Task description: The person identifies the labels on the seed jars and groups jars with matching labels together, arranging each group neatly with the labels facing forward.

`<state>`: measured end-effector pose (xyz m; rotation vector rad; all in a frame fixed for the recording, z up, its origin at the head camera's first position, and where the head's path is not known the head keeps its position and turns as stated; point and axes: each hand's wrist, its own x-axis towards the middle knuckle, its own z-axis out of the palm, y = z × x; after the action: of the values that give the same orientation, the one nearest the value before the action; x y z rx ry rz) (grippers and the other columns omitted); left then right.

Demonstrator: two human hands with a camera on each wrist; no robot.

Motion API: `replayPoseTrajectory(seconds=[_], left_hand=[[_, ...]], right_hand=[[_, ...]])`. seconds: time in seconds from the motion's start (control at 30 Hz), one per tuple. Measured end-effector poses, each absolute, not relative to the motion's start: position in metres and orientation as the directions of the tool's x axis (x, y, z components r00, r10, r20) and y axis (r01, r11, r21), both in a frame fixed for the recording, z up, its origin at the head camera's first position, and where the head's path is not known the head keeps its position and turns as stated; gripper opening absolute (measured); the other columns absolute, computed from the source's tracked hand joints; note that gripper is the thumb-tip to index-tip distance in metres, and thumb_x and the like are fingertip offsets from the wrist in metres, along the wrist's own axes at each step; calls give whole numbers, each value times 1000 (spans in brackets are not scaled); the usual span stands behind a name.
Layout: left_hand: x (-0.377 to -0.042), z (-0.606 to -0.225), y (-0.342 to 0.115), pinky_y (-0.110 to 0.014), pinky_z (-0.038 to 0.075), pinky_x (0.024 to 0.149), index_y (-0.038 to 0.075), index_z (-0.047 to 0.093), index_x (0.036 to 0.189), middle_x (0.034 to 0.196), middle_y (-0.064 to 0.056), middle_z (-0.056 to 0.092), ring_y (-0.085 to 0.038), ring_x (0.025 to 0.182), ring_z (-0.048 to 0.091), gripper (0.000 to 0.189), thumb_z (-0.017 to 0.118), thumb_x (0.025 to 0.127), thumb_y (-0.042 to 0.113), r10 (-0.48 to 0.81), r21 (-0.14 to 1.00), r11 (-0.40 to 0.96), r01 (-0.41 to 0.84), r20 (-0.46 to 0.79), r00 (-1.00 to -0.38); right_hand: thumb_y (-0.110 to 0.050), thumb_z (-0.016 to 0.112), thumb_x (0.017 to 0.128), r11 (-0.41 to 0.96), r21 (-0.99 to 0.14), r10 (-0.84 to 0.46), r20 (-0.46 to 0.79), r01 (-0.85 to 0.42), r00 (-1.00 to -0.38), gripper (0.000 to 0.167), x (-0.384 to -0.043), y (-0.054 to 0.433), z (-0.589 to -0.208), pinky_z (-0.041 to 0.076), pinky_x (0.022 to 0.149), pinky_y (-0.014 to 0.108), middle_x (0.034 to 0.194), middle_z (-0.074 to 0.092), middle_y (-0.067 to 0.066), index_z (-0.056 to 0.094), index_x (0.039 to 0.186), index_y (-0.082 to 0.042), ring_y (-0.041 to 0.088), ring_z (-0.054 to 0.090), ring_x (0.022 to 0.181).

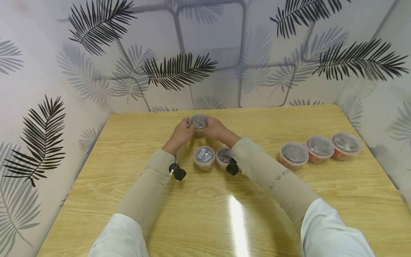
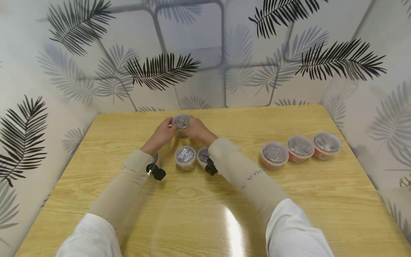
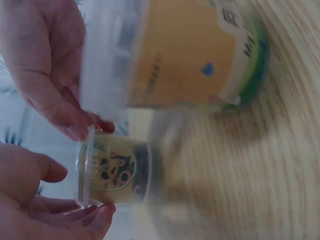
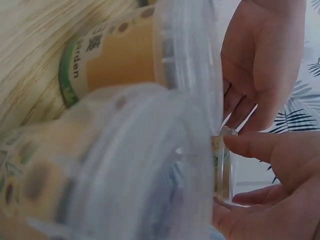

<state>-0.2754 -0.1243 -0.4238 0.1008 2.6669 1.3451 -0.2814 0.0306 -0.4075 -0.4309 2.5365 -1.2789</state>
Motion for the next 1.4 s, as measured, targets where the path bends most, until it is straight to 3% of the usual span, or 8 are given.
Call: replayPoseTrajectory(seconds=[0.17, 0.4, 0.57, 0.9, 1.13, 1.4], left_hand=[[-263, -404, -123, -36, 45, 92, 1, 18, 147, 144, -17, 34, -28, 125, 42, 55, 37, 101, 25, 128, 842, 538, 46, -28, -991], [-240, -377, -124, -36, 45, 92, 8, 30, 145, 141, -7, 40, -20, 119, 50, 50, 42, 100, 28, 160, 873, 446, 196, 138, -977], [-219, -363, -117, -32, 44, 94, 9, 35, 143, 138, -6, 43, -17, 115, 52, 50, 45, 99, 31, 199, 863, 404, 303, 240, -950], [-184, -352, -101, -30, 46, 89, 10, 47, 137, 123, -8, 53, -17, 104, 57, 47, 56, 93, 25, 119, 826, 334, 455, 442, -889], [-164, -334, -93, -37, 46, 87, 1, 48, 134, 115, -17, 51, -25, 105, 53, 44, 57, 92, 12, 74, 855, 266, 446, 443, -893], [-157, -327, -92, -36, 44, 94, -2, 36, 140, 125, -20, 42, -31, 115, 48, 45, 47, 97, 9, 154, 889, 171, 425, 402, -903]], right_hand=[[-8, 66, 85, 578, -783, -377, -4, -232, -926, 58, -276, 35, -390, 42, 94, 40, 127, 51, 17, 40, 135, 3, 29, 48, 116], [-22, 66, 88, 497, -830, -352, 72, -252, -933, 71, -251, 55, -360, 47, 91, 37, 138, 39, 16, 29, 144, -3, 33, 47, 119], [-30, 64, 88, 489, -817, -308, 166, -305, -937, 72, -225, 71, -351, 46, 92, 37, 137, 38, 18, 29, 145, -4, 31, 50, 115], [-27, 66, 86, 333, -849, -252, 339, -411, -906, 67, -191, 91, -340, 45, 93, 35, 127, 42, 14, 36, 142, -7, 24, 49, 109], [-24, 63, 89, 220, -888, -256, 348, -405, -902, 60, -183, 96, -338, 44, 95, 34, 125, 44, 10, 38, 141, -10, 21, 47, 111], [-27, 59, 92, 171, -924, -240, 298, -343, -924, 54, -178, 93, -340, 42, 96, 36, 129, 43, 8, 41, 140, -10, 19, 46, 118]])
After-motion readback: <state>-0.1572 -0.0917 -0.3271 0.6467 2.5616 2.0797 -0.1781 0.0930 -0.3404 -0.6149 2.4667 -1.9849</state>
